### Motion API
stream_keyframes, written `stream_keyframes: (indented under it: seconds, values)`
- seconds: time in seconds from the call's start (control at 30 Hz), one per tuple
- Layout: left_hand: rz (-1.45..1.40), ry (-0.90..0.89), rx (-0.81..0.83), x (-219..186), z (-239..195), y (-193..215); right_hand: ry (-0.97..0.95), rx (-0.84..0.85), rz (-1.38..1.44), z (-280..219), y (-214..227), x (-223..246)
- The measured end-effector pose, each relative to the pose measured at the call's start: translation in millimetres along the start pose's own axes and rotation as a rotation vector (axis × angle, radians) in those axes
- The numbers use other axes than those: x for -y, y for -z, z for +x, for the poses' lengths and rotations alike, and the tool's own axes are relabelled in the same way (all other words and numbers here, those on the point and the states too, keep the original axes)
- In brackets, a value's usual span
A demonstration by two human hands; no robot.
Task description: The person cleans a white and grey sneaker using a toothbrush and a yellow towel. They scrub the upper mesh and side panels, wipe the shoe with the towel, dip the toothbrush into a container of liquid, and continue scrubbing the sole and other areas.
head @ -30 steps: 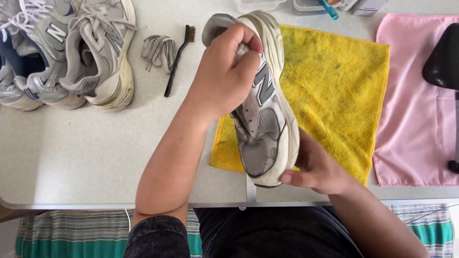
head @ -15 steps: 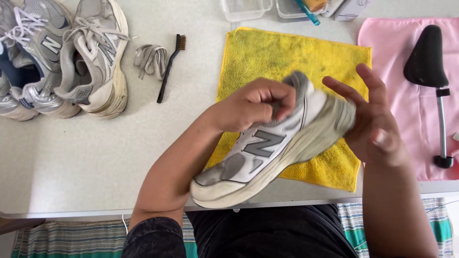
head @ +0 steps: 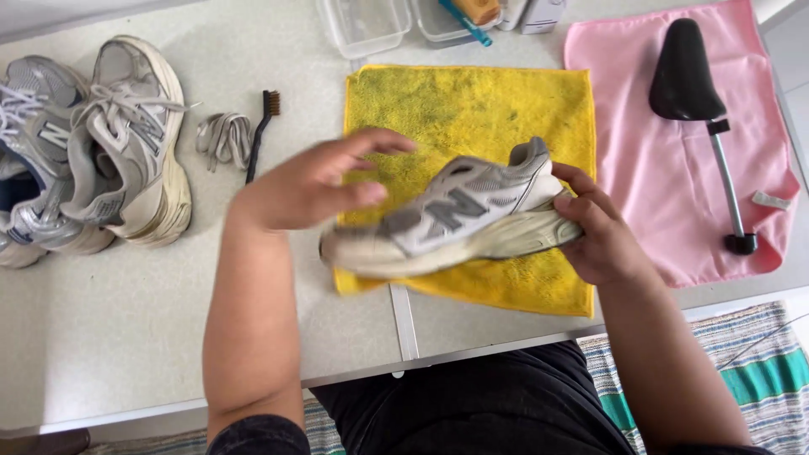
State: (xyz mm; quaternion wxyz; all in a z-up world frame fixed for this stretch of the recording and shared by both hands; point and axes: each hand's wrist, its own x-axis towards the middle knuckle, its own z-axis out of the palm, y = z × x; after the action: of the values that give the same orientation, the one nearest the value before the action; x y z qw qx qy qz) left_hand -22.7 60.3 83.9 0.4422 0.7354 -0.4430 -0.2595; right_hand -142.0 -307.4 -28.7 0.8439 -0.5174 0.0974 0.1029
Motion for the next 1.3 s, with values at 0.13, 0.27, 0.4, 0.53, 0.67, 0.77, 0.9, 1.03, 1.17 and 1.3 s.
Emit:
stream_keyframes:
  seconds: [0.13,0.27,0.4,0.53,0.67,0.77,0.9,1.03,1.17,1.3]
  values:
    - [-0.195,0.162,-0.309,18,-9,-3,0.256,-0.018,0.043,-6,28,-48]
    - [-0.355,0.093,-0.515,56,-1,-23,0.236,-0.151,0.107,-27,-8,-57]
    - [-0.433,-0.024,-0.656,63,24,-24,0.209,-0.159,-0.047,-45,-14,-70]
    - [-0.488,-0.103,-0.641,88,60,-20,0.232,-0.088,-0.301,-67,-23,-50]
    - [-0.462,-0.070,-0.591,107,91,-23,-0.246,-0.181,-0.567,-73,-38,-28]
    - [-0.414,-0.042,-0.598,117,98,-28,-0.388,-0.140,-1.042,-68,-35,0]
    - [-0.581,-0.079,-0.556,131,98,-39,-0.478,-0.112,-1.314,-53,-16,69]
    - [-0.573,0.013,-0.615,140,93,-51,-0.117,-0.189,-1.510,8,-54,133]
    - [-0.966,-0.003,-0.632,163,87,-51,0.386,-0.074,-1.559,120,-50,112]
    - [-1.204,-0.033,-0.662,170,80,-48,0.474,-0.097,-1.761,205,-68,85]
